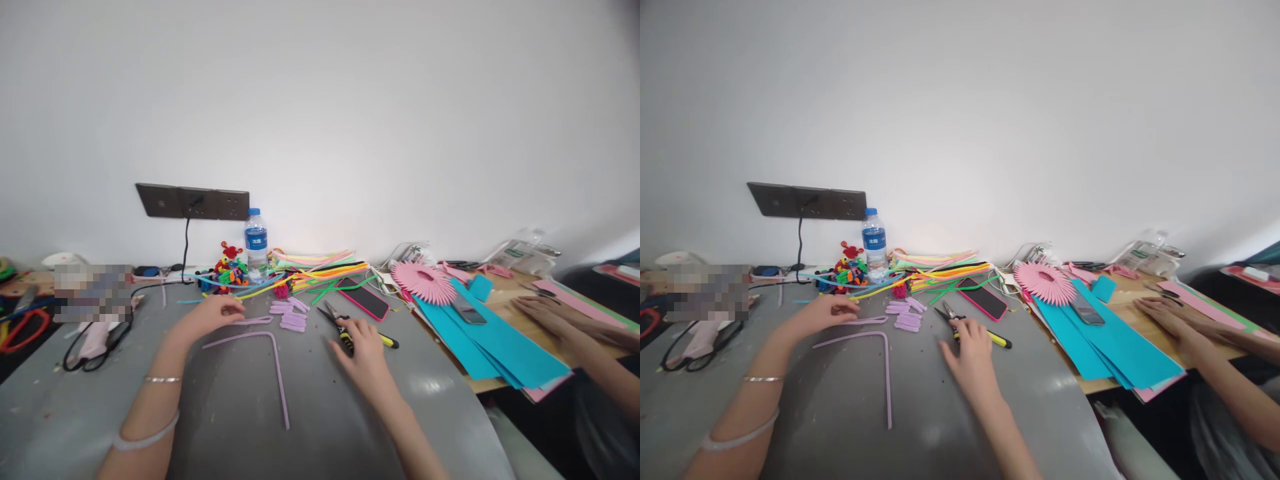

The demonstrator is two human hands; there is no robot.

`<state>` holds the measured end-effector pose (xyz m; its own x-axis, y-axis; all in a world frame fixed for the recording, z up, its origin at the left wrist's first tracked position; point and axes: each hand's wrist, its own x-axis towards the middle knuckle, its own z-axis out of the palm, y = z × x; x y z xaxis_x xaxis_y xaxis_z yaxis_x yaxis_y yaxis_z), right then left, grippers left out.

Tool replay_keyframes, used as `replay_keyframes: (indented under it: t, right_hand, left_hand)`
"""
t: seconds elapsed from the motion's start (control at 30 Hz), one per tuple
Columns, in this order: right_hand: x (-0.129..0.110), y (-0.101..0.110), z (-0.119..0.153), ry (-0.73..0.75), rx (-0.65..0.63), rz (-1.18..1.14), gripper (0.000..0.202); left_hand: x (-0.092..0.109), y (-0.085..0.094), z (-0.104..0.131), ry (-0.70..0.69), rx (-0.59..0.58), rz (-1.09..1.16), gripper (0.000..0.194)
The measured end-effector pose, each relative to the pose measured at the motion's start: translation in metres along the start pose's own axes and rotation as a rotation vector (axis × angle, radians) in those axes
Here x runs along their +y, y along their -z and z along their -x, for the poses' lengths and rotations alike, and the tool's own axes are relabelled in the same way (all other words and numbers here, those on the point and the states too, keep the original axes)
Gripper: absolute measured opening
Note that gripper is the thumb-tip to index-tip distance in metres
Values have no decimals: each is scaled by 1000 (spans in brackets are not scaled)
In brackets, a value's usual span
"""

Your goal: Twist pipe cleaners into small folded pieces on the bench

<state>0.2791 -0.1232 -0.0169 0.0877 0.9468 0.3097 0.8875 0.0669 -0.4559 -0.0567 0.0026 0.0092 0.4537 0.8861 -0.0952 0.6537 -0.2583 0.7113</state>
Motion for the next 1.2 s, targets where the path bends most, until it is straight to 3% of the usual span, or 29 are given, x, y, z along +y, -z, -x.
replay_keyframes:
  t: [0.07,0.13,0.23,0.33,0.47,0.6,0.77,0.93,1.07,1.2]
  right_hand:
    - [-30,-6,0,83,-146,-169,9]
    - [-58,-18,-1,94,-313,-257,11]
    - [-88,-38,-5,32,-429,-161,15]
    - [-102,-50,-15,-11,-506,17,16]
    - [-105,-48,-28,-32,-568,103,15]
    - [-101,-38,-36,3,-500,-6,7]
    - [-89,-33,-49,13,-356,-393,10]
    - [-73,-28,-67,-82,-454,-844,16]
    - [-70,-19,-79,-104,-442,-1040,27]
    - [-75,-16,-87,-170,-488,-1215,33]
  left_hand:
    - [1,0,0,-45,45,0,31]
    - [6,0,1,-54,22,29,33]
    - [16,-5,3,-12,-113,132,35]
    - [25,-13,4,15,-205,143,34]
    - [28,-24,1,3,-208,35,32]
    - [31,-33,0,-48,-233,-32,31]
    - [40,-38,2,-106,-318,96,42]
    - [42,-29,0,-133,-229,198,41]
    - [41,-30,-1,-25,-270,536,44]
    - [44,-44,-4,117,-226,877,45]
